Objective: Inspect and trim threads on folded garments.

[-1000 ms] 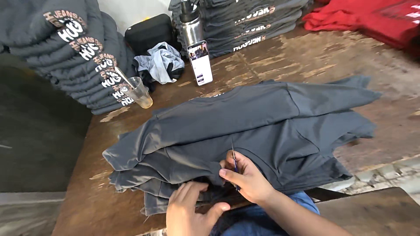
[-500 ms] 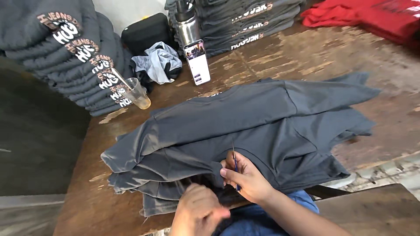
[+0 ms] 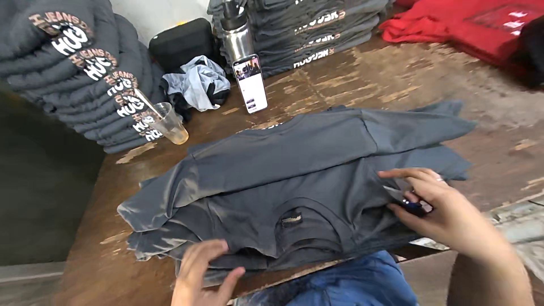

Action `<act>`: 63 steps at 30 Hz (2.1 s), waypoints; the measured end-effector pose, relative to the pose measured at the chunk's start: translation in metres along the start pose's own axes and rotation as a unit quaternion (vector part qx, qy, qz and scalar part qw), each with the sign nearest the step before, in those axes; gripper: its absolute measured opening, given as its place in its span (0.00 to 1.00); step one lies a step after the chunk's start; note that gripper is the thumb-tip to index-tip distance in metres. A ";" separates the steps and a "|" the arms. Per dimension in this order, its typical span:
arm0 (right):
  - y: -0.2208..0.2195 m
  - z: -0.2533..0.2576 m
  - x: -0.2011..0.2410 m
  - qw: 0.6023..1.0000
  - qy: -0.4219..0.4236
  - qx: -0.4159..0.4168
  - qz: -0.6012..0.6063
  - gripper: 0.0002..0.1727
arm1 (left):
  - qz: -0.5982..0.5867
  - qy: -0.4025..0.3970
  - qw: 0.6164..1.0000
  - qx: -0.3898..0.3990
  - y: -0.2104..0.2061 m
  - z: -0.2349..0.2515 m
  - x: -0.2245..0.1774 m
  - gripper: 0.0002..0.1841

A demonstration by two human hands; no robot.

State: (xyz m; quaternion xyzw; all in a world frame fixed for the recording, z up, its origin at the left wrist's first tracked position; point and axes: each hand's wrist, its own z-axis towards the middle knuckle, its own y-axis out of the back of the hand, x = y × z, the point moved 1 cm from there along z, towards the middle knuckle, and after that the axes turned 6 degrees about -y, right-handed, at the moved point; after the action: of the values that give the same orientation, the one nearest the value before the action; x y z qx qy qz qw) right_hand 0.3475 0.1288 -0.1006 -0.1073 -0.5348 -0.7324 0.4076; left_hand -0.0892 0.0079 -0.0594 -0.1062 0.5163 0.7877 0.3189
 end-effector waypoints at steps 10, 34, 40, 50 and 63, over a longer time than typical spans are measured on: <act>0.024 0.071 -0.019 0.980 -0.042 -0.161 0.106 0.12 | 0.181 0.072 0.973 -0.120 0.029 0.081 0.026 0.20; -0.043 -0.017 0.015 0.983 0.015 -0.123 0.138 0.16 | -0.003 -0.266 0.945 0.193 -0.138 0.054 -0.084 0.37; -0.036 -0.036 0.045 0.973 0.031 -0.135 0.185 0.13 | -0.327 -0.159 0.931 0.000 -0.152 0.059 -0.102 0.20; -0.045 -0.040 0.053 0.998 -0.036 -0.056 0.015 0.32 | -0.315 -0.162 0.928 -0.114 -0.155 0.077 -0.090 0.11; -0.057 -0.031 0.055 0.989 0.089 -0.086 -0.080 0.25 | -0.450 -0.173 0.872 -0.083 -0.157 0.075 -0.084 0.09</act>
State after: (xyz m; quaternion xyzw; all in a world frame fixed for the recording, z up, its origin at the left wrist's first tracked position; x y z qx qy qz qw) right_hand 0.2798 0.0808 -0.1199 -0.0331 -0.4386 -0.8126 0.3825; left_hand 0.0838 0.0827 -0.1009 -0.2148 0.2816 0.6052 0.7129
